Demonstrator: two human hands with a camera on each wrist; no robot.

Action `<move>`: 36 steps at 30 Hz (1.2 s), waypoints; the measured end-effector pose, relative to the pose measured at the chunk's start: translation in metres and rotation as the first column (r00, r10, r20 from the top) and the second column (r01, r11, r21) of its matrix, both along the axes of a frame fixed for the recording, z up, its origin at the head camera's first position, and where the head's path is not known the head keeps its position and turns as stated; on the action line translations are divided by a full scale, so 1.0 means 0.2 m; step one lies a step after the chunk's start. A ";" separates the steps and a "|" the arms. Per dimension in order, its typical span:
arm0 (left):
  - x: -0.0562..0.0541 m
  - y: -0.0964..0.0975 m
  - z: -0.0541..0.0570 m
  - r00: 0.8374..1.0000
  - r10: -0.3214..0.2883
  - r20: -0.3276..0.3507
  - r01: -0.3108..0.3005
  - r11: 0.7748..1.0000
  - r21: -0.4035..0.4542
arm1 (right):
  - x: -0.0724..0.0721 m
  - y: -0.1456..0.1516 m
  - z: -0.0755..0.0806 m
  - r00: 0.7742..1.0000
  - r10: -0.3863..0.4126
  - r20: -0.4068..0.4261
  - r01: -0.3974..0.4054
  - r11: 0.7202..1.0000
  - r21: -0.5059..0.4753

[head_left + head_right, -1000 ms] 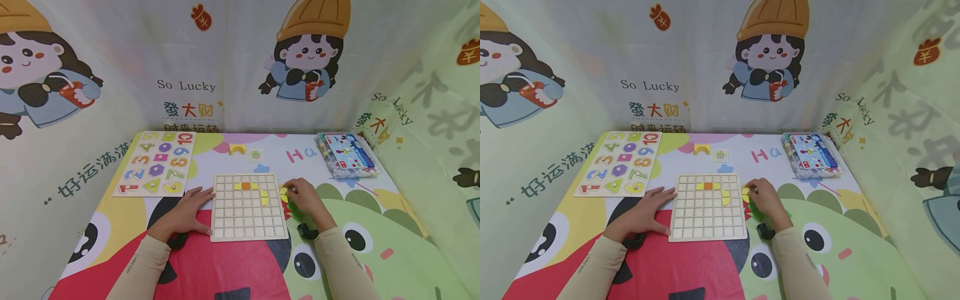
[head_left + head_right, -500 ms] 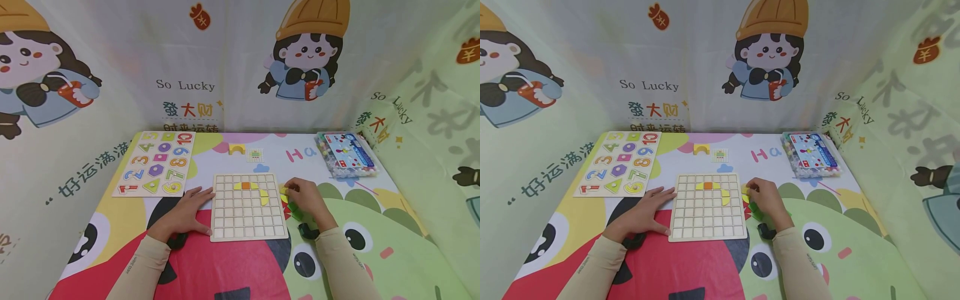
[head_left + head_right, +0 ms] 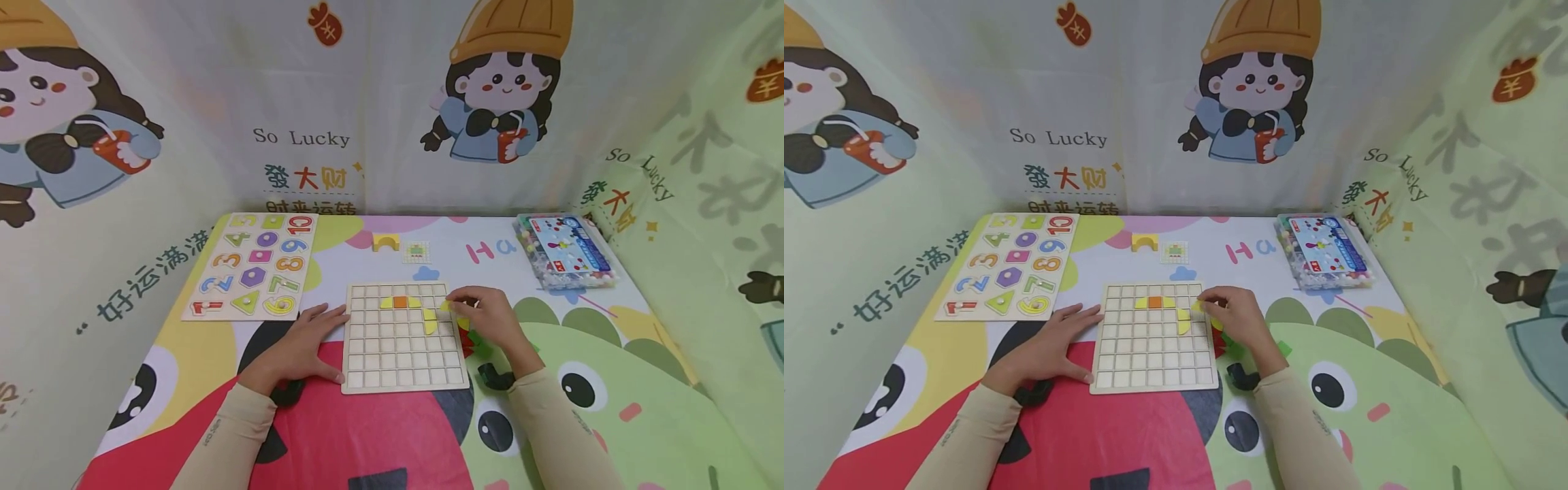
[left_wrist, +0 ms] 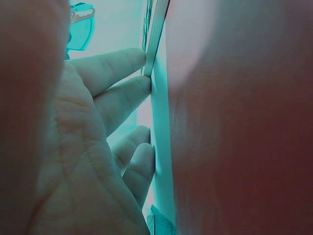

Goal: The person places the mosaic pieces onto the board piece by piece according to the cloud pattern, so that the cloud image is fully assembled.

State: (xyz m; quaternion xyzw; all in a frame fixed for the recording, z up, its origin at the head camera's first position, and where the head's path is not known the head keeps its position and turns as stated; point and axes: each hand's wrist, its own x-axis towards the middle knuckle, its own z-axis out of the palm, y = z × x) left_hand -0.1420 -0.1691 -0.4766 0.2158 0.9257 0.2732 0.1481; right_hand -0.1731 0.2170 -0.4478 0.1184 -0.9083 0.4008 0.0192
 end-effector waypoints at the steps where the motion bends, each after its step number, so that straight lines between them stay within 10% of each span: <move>1: 0.00 0.00 0.00 1.000 0.000 -0.001 0.000 1.000 -0.002 | 0.00 -0.02 0.01 1.000 0.023 0.004 -0.023 1.000 0.001; 10: 0.00 0.00 0.00 1.000 -0.011 -0.006 0.011 1.000 0.016 | -0.09 -0.22 0.07 0.976 0.184 0.112 -0.190 0.981 0.042; 36: 0.01 0.00 -0.02 1.000 -0.008 -0.009 0.007 1.000 -0.011 | -0.18 -0.65 -0.06 0.947 0.284 0.149 -0.309 0.933 0.187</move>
